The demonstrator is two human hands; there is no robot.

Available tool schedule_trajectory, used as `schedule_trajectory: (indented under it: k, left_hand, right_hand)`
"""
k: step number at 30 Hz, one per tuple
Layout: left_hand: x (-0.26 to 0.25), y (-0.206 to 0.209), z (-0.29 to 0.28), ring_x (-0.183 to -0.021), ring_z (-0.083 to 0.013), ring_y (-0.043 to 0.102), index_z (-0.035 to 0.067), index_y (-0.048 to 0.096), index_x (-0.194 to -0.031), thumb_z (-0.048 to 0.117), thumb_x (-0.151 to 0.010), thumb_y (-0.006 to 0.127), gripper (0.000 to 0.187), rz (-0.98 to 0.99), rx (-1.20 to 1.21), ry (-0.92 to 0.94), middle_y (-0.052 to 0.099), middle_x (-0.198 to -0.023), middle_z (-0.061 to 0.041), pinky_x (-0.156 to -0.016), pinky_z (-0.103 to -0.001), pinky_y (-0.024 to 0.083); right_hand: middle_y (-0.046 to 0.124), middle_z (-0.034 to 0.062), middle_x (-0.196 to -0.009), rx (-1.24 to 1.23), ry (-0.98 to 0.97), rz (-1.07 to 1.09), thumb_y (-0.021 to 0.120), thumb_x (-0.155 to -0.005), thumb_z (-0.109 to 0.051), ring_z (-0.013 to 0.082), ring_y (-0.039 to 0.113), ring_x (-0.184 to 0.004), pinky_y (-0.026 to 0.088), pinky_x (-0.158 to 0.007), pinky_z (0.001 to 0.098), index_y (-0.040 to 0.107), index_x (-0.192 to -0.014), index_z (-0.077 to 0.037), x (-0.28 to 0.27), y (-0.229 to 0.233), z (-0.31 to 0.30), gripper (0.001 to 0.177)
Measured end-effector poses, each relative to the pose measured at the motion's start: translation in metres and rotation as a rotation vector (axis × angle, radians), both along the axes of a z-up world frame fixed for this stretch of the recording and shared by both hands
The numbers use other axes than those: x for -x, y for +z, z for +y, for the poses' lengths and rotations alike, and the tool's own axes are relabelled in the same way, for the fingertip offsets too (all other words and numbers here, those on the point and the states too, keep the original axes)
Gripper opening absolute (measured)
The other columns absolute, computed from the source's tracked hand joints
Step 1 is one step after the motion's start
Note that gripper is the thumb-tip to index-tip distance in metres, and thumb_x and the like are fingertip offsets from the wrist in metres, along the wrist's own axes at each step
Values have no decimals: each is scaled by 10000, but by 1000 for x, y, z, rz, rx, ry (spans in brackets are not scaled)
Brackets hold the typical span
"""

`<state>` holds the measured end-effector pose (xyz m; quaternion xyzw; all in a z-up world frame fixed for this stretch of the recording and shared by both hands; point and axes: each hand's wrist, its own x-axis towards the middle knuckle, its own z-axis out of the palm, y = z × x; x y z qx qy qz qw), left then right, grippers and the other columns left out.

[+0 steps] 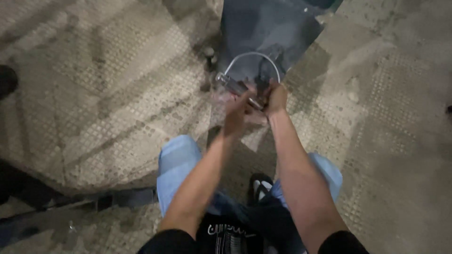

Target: Clean gym cable attachments and a weight stack with a cloth.

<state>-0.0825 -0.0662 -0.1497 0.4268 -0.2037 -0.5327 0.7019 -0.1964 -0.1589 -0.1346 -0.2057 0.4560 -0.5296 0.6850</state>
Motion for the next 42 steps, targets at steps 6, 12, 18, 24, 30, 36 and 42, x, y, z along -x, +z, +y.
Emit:
schedule_trajectory:
  k: [6,12,18,24,30,36,42]
  left_hand:
    - [-66,38,-28,-882,-233,680,60,663,-1132,191,-916,799,287,493,179,45,703,-1010,-108,-748,-363,571]
    - [-110,12,-32,-1050,-243,657,49,677,-1195,181,-930,769,311,-228,83,368,700,-1154,-102,-891,-389,521]
    - [-125,-73,-46,-1066,-291,633,34,655,-1177,372,-952,668,405,-89,151,369,659,-1133,-157,-956,-431,512]
    - [-112,-161,-21,-993,-338,700,27,752,-1110,524,-919,656,541,-570,-539,322,756,-1038,-201,-853,-451,522]
    - [-71,-112,26,-990,-444,668,121,724,-1177,452,-711,704,572,-1450,-231,23,712,-1096,-254,-768,-547,527]
    - [-37,-218,24,-977,-488,654,158,720,-1191,412,-630,722,615,-1824,-79,-170,694,-1110,-276,-728,-589,530]
    - [-44,-186,-6,-946,-466,664,122,740,-1131,397,-702,714,509,-1672,-217,-206,707,-1067,-270,-733,-574,534]
  right_hand:
    - [310,-7,-528,26,96,55,646,-999,-297,154,315,-418,371,-442,369,414,-697,-187,-9,44,27,397]
    - [305,-24,-537,-19,92,132,650,-1002,-350,153,312,-411,453,-463,344,377,-688,-193,-13,21,12,445]
    - [646,-28,-792,270,124,519,683,-912,-346,119,611,-628,531,-482,344,704,-1012,-125,-25,28,22,243]
    - [631,17,-750,180,57,518,693,-914,-271,166,567,-596,463,-475,337,725,-986,-48,-17,12,23,236]
    - [454,-12,-573,113,-4,409,685,-937,-259,137,415,-468,314,-444,330,606,-721,-89,6,15,27,287]
    - [347,-11,-519,-50,7,361,670,-936,-256,136,307,-408,318,-427,342,544,-671,-115,17,53,40,326]
    - [378,-41,-532,-61,-31,318,677,-915,-277,114,327,-402,250,-405,305,567,-677,-152,31,21,19,290]
